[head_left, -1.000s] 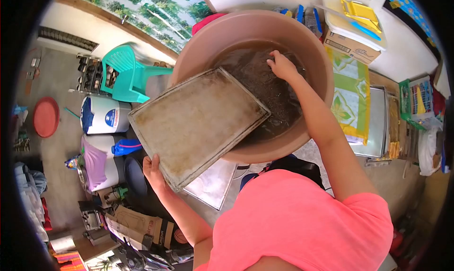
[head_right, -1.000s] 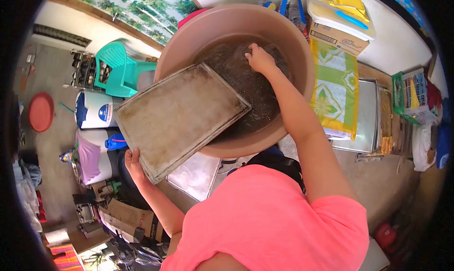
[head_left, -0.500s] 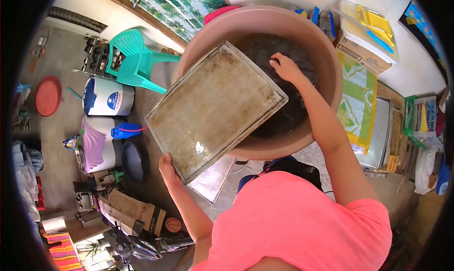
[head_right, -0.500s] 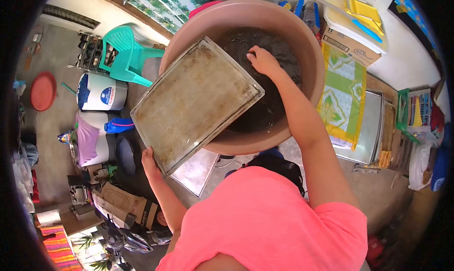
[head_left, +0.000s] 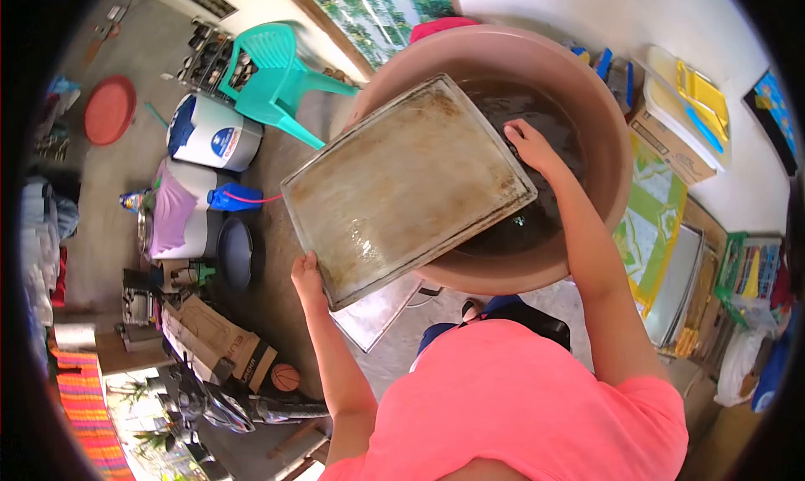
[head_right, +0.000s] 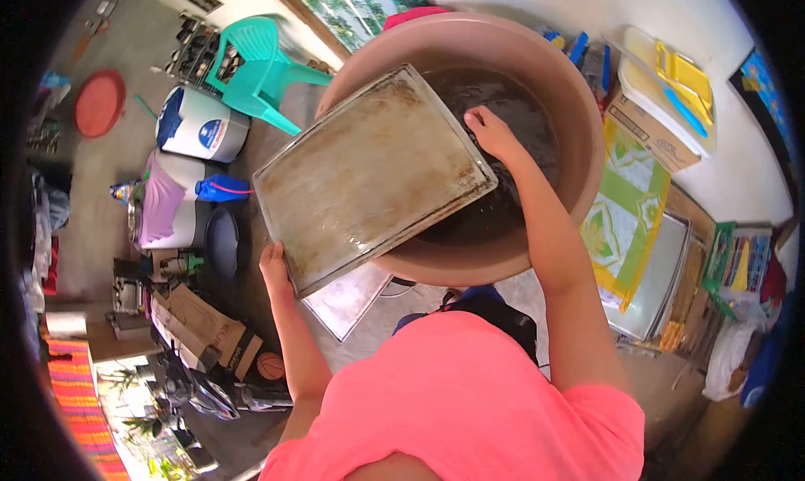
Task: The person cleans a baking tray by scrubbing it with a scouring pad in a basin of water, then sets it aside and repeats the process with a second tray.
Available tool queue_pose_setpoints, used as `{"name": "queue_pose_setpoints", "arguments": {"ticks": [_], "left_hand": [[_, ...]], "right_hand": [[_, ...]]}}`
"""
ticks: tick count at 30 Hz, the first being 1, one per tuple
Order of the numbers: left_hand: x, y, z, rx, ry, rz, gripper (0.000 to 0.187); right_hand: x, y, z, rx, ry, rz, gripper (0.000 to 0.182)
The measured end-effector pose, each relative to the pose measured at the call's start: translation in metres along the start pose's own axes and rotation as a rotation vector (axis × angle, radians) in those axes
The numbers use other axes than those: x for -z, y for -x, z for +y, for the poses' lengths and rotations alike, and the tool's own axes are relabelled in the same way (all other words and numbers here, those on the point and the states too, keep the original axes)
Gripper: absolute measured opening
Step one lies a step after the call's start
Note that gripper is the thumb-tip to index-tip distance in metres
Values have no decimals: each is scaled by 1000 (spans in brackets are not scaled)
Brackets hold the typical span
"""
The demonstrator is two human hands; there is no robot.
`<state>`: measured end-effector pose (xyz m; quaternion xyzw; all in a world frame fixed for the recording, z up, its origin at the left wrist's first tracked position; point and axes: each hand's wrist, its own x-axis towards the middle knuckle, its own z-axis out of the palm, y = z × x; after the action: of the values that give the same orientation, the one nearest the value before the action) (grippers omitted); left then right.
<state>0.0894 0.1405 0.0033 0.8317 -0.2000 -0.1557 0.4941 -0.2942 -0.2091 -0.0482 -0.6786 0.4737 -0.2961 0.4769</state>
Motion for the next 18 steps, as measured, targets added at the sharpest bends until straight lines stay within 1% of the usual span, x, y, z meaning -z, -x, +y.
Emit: {"name": "queue_pose_setpoints", "arguments": {"ticks": [2,5,6,8,9,10,13,15,16,18], "left_hand": [[-2,3,5,-22,-98,42,27],[-6,4,12,-54,-156,98,28],[-6,-2,9,-100,-263,141,28],[-9,-7,3,-176,-266,208,28],[-13,-7,11,-219,-265,238,27],[-16,-7,19,-241,-227,257,27],[-28,-10,46,-325,-103,287,28],[-32,-23,66,-407,-19,275,26],[-34,-29,76,-386,-45,250,26],[-44,-36,100,-372,83,215,27]], "right_hand": [[-3,2,-7,-83,-100,-129,50],[-6,13,-29,-227,-268,-324,50],[-6,15,-30,-252,-355,-328,44],[-2,13,-29,-260,-442,-341,40],[2,13,-33,-262,-487,-341,38],[5,14,-35,-248,-554,-297,32],[17,14,-38,-50,-638,-210,28],[27,14,-40,32,-664,-149,27],[32,15,-41,71,-677,-124,28],[41,19,-43,126,-727,-94,29]]}}
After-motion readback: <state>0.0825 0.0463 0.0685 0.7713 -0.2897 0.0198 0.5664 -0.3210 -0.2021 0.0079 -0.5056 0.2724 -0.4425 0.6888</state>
